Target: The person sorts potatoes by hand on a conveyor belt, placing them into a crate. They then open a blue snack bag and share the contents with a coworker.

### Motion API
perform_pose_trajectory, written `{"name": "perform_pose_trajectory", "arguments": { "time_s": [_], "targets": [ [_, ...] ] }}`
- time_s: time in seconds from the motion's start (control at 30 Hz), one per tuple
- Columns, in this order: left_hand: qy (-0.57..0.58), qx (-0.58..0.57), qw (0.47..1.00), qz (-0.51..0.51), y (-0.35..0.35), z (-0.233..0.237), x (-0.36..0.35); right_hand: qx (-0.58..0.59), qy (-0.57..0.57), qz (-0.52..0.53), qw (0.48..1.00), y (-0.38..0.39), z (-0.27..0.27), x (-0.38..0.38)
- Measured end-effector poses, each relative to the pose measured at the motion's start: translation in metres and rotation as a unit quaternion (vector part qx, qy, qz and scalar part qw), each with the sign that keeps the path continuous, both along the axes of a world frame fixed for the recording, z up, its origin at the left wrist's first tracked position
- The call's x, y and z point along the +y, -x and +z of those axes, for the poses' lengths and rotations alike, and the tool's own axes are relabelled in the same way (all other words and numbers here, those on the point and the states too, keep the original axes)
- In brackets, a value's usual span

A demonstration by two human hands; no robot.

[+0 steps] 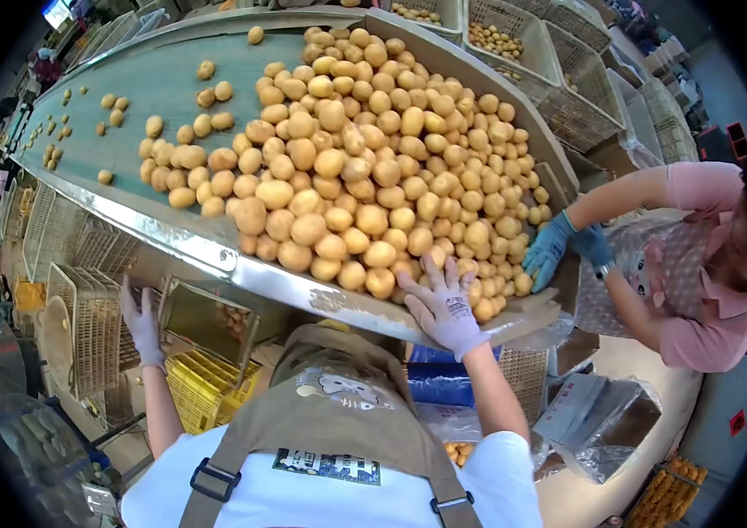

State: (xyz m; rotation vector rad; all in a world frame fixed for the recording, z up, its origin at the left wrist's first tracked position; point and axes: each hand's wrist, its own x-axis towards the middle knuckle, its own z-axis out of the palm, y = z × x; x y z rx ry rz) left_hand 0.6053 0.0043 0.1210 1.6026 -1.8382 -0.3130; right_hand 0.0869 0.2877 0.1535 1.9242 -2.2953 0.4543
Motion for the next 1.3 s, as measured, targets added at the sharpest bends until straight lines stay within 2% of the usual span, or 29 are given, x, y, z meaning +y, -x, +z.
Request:
{"name": "perform_pose_trajectory", "arguments": {
  "time_s": [0.07, 0.1, 0.13, 0.17, 0.2, 0.27, 0.33, 0.37, 0.47, 0.53, 0.6, 0.67, 0.7, 0.73, 0.8, 0.83, 0.87, 0.9, 1.0, 1.03, 1.07, 1.1, 1.13, 1.17, 1.2, 1.27, 1.3],
  "targets": [
    [0.056, -0.013, 0.997, -0.043, 0.033, 0.055, -0.03, -0.108, -0.201, 0.003, 0.974, 0.028, 0.02, -0.032],
    [0.063, -0.022, 0.996, -0.062, 0.062, 0.087, -0.036, -0.166, -0.147, -0.091, 0.971, 0.038, 0.038, -0.055],
    [0.061, 0.04, 0.995, -0.075, 0.084, 0.097, -0.049, -0.221, -0.089, -0.182, 0.954, 0.047, 0.053, -0.078],
    [0.079, 0.008, 0.99, -0.119, 0.106, 0.107, -0.064, -0.224, 0.013, -0.113, 0.968, 0.049, 0.06, -0.112],
    [0.067, 0.032, 0.984, -0.165, 0.143, 0.127, -0.066, -0.226, 0.113, -0.04, 0.967, 0.045, 0.063, -0.147],
    [0.094, 0.049, 0.963, -0.25, 0.203, 0.133, -0.083, -0.206, 0.115, 0.06, 0.97, 0.036, 0.053, -0.219],
    [0.083, -0.016, 0.949, -0.304, 0.247, 0.153, -0.076, -0.177, 0.028, 0.041, 0.983, 0.02, 0.033, -0.26],
    [0.063, -0.039, 0.942, -0.328, 0.263, 0.161, -0.074, -0.18, -0.052, 0.027, 0.982, 0.015, 0.057, -0.255],
    [0.035, -0.061, 0.933, -0.354, 0.294, 0.177, -0.091, -0.209, -0.025, 0.108, 0.972, 0.031, 0.039, -0.23],
    [0.005, -0.089, 0.933, -0.348, 0.321, 0.19, -0.111, -0.207, -0.064, 0.084, 0.973, 0.028, 0.051, -0.222],
    [-0.05, -0.145, 0.931, -0.332, 0.365, 0.206, -0.133, -0.275, -0.011, 0.116, 0.954, 0.031, 0.043, -0.215],
    [-0.052, -0.153, 0.912, -0.377, 0.412, 0.193, -0.168, -0.462, 0.051, 0.119, 0.878, 0.027, 0.042, -0.198],
    [-0.042, -0.18, 0.904, -0.385, 0.438, 0.183, -0.187, -0.595, 0.058, 0.099, 0.795, 0.026, 0.038, -0.191],
    [-0.032, -0.206, 0.896, -0.392, 0.466, 0.169, -0.207, -0.754, 0.002, 0.029, 0.656, 0.034, 0.038, -0.186],
    [-0.071, -0.254, 0.891, -0.369, 0.517, 0.116, -0.253, -0.873, 0.144, 0.035, 0.465, 0.043, 0.039, -0.183],
    [-0.116, -0.278, 0.887, -0.35, 0.53, 0.103, -0.251, -0.878, 0.181, -0.015, 0.443, 0.048, 0.05, -0.185],
    [-0.159, -0.301, 0.881, -0.328, 0.542, 0.098, -0.249, -0.836, 0.189, -0.028, 0.514, 0.061, 0.049, -0.192],
    [-0.155, -0.307, 0.885, -0.314, 0.545, 0.1, -0.244, -0.789, 0.193, -0.04, 0.582, 0.079, 0.046, -0.199],
    [-0.183, -0.244, 0.864, -0.401, 0.524, 0.091, -0.285, -0.615, 0.134, -0.112, 0.769, 0.105, 0.079, -0.255],
    [-0.219, -0.189, 0.859, -0.423, 0.516, 0.088, -0.286, -0.518, 0.17, -0.069, 0.836, 0.109, 0.079, -0.288],
    [-0.175, -0.209, 0.874, -0.402, 0.513, 0.094, -0.271, -0.411, 0.206, -0.026, 0.888, 0.112, 0.077, -0.325],
    [-0.174, -0.215, 0.877, -0.392, 0.517, 0.1, -0.263, -0.29, 0.141, -0.024, 0.946, 0.117, 0.075, -0.365],
    [-0.176, -0.221, 0.881, -0.38, 0.517, 0.103, -0.258, -0.165, 0.069, -0.02, 0.984, 0.119, 0.073, -0.398],
    [-0.155, -0.215, 0.892, -0.366, 0.512, 0.105, -0.257, -0.092, -0.061, -0.027, 0.994, 0.118, 0.073, -0.426],
    [-0.089, -0.171, 0.902, -0.387, 0.502, 0.098, -0.274, -0.014, -0.187, -0.033, 0.982, 0.114, 0.073, -0.447],
    [-0.165, 0.06, 0.917, -0.357, 0.47, 0.128, -0.293, 0.027, -0.249, -0.038, 0.967, 0.106, 0.084, -0.454],
    [-0.228, 0.224, 0.881, -0.35, 0.45, 0.148, -0.302, -0.021, -0.223, -0.027, 0.974, 0.108, 0.088, -0.449]
  ]
}}
